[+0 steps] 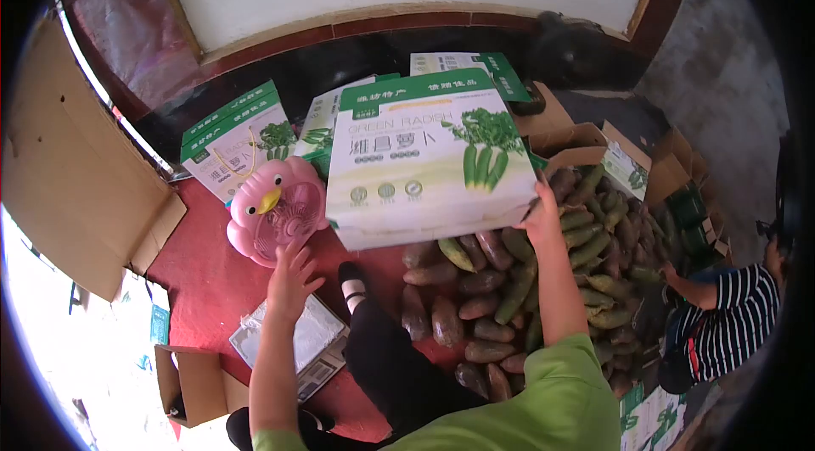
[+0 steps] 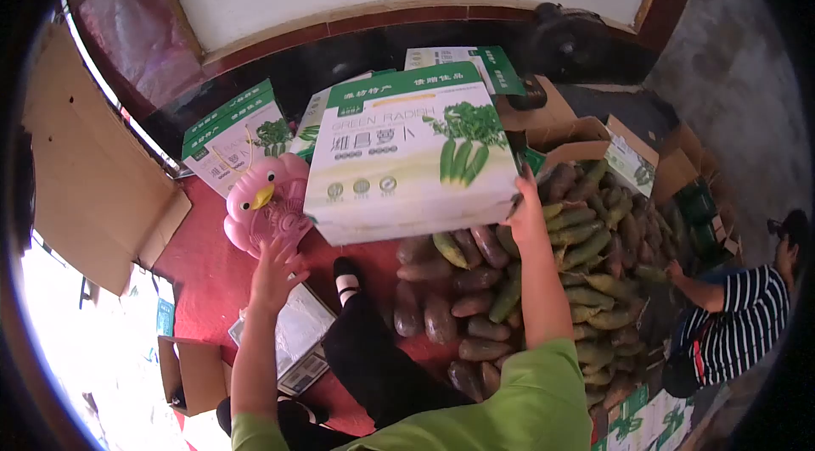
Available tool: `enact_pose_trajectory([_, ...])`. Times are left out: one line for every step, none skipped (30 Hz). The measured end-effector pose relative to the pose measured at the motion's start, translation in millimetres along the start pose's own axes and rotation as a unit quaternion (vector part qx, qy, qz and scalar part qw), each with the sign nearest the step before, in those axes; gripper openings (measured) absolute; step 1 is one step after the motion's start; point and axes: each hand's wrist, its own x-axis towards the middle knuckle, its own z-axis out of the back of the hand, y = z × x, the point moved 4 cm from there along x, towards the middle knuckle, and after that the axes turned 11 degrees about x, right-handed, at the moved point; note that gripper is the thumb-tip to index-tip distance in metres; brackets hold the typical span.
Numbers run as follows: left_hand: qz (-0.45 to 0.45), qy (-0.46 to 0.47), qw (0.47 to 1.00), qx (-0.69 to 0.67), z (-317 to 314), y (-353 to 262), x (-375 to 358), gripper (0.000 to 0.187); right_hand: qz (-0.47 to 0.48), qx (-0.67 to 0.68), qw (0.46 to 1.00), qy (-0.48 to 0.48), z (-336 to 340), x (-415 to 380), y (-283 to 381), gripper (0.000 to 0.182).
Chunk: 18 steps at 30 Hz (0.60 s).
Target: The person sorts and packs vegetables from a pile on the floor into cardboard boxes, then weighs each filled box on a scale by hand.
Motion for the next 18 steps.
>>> enact_pose_trajectory([0.022,0.043,0.999,-0.001,-16,2,11,0.071,0.003,0.002,1.0,-0.004,14,-17,-3,0.084])
enact_pose_trajectory([0.042,0.085,0.995,-0.005,-37,2,18,0.074,0.012,0.01,1.0,0.013,28,-30,-4,0.087])
enact_pose_trajectory([0.051,0.13,0.99,0.003,-60,-1,13,0.076,0.019,0.017,0.999,0.029,36,-43,-3,0.09])
enact_pose_trajectory([0.045,0.154,0.987,0.0,-73,9,14,0.073,0.019,0.016,0.999,0.028,45,-56,-3,0.09])
enact_pose_trajectory([0.041,0.176,0.984,-0.003,-82,17,15,0.071,0.037,-0.002,0.999,0.03,47,-70,1,0.094])
enact_pose_trajectory([0.064,0.174,0.982,-0.03,-86,24,11,0.071,0.056,-0.019,0.998,0.034,47,-80,7,0.097])
enact_pose_trajectory([0.065,0.173,0.982,-0.03,-84,27,8,0.071,0.055,-0.019,0.998,0.034,42,-85,12,0.097])
enact_pose_trajectory([0.055,0.166,0.984,-0.033,-85,27,2,0.075,0.066,-0.031,0.996,0.047,40,-91,17,0.099])
enact_pose_trajectory([0.045,0.159,0.986,-0.035,-85,26,-3,0.08,0.079,-0.044,0.994,0.06,36,-95,23,0.101])
enact_pose_trajectory([0.038,0.144,0.988,-0.048,-82,23,-8,0.078,0.082,-0.04,0.994,0.06,32,-95,27,0.101])
enact_pose_trajectory([0.037,0.145,0.988,-0.046,-79,19,-14,0.078,0.109,-0.054,0.989,0.08,21,-95,31,0.105])
enact_pose_trajectory([0.026,0.128,0.99,-0.053,-73,13,-19,0.079,0.136,-0.067,0.983,0.101,11,-95,35,0.109])
enact_pose_trajectory([0.01,0.112,0.992,-0.06,-67,5,-24,0.079,0.139,-0.064,0.983,0.105,2,-93,37,0.109])
enact_pose_trajectory([-0.022,0.109,0.992,-0.067,-59,-3,-31,0.079,0.164,-0.09,0.973,0.138,-11,-93,39,0.114])
enact_pose_trajectory([-0.028,0.104,0.992,-0.066,-48,-6,-36,0.079,0.187,-0.115,0.96,0.172,-27,-94,40,0.118])
enact_pose_trajectory([-0.039,0.096,0.991,-0.089,-34,-8,-41,0.08,0.167,-0.113,0.962,0.186,-42,-98,40,0.127])
enact_pose_trajectory([-0.053,0.086,0.989,-0.112,-20,-12,-48,0.081,0.149,-0.111,0.96,0.21,-67,-112,45,0.128])
enact_pose_trajectory([-0.07,0.074,0.984,-0.144,-8,-18,-57,0.082,0.168,-0.118,0.945,0.257,-89,-121,47,0.128])
